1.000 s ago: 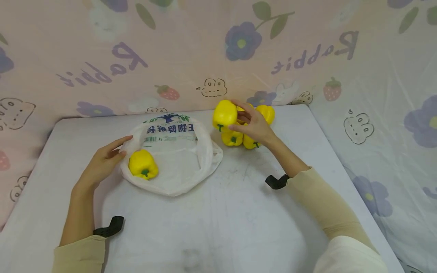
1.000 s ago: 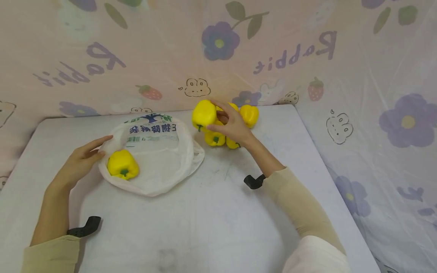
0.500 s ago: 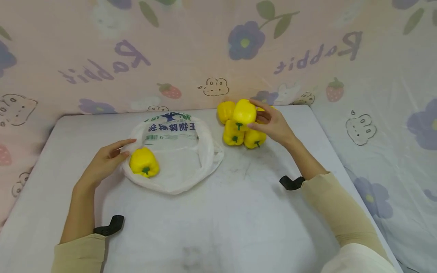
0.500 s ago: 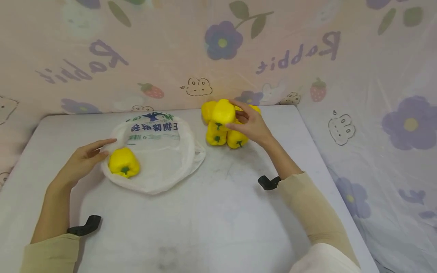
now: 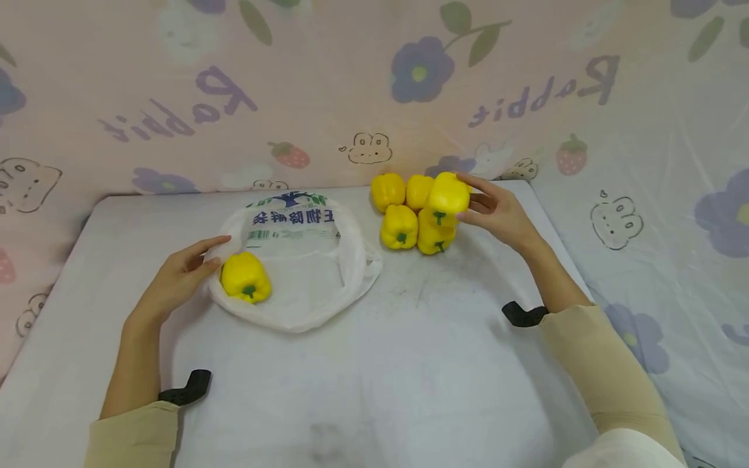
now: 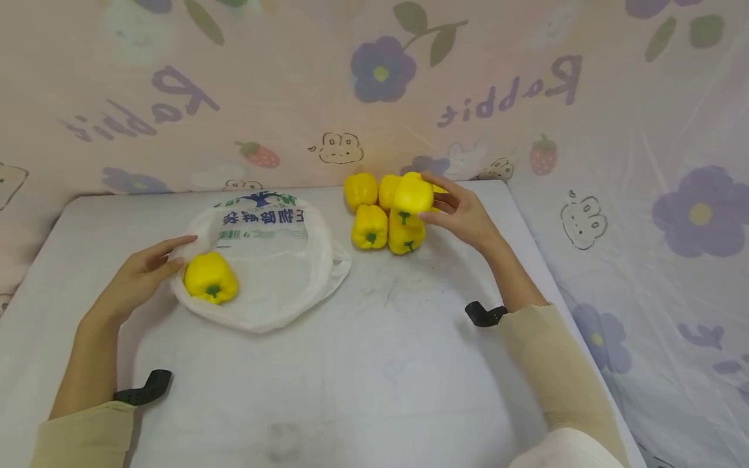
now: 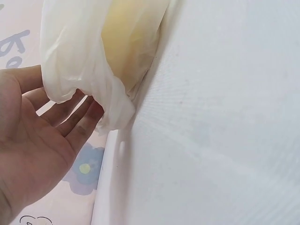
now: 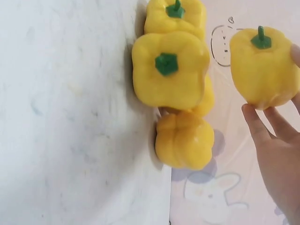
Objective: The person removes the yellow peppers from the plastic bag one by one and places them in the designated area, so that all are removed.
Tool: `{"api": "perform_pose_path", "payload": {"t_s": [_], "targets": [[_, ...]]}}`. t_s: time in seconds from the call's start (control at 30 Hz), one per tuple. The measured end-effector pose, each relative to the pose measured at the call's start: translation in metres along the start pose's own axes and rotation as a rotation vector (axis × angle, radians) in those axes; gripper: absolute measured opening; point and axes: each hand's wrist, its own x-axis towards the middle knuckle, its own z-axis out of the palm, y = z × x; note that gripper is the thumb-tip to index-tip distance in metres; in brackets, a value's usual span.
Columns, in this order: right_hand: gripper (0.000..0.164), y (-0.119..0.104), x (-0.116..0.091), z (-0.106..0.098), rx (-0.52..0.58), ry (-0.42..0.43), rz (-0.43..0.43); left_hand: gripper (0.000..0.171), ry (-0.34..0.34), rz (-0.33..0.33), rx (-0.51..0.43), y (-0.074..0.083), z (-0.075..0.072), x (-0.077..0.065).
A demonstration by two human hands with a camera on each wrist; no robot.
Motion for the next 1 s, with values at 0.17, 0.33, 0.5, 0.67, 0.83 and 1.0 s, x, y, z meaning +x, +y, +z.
{"api": "perform_pose_path", "payload": {"t_s": [0.17,0.33,0.5,0.67,0.83,1.0], "targets": [[0.067,0.007,-0.011,-0.011,-0.091,0.007,0.048,0.053,-0.027,-0.004,0.005,0.000,0.002,-0.001],[0.068,0.017,-0.020,-0.021,-0.100,0.021,0.079,0.054,-0.038,-0.014,0.004,-0.003,0.005,-0.002],[0.067,0.023,-0.026,-0.033,-0.078,0.039,0.081,0.052,-0.020,0.019,0.014,0.000,0.003,-0.001],[0.068,0.024,-0.030,-0.041,-0.101,0.008,0.129,0.053,-0.014,0.017,0.016,0.002,0.000,-0.001],[0.069,0.028,-0.032,-0.043,-0.128,-0.041,0.192,0.053,-0.011,0.009,0.016,0.001,-0.002,0.000],[0.069,0.034,-0.033,-0.047,-0.157,-0.073,0.208,0.053,-0.008,0.002,0.010,0.002,0.000,0.002]]}}
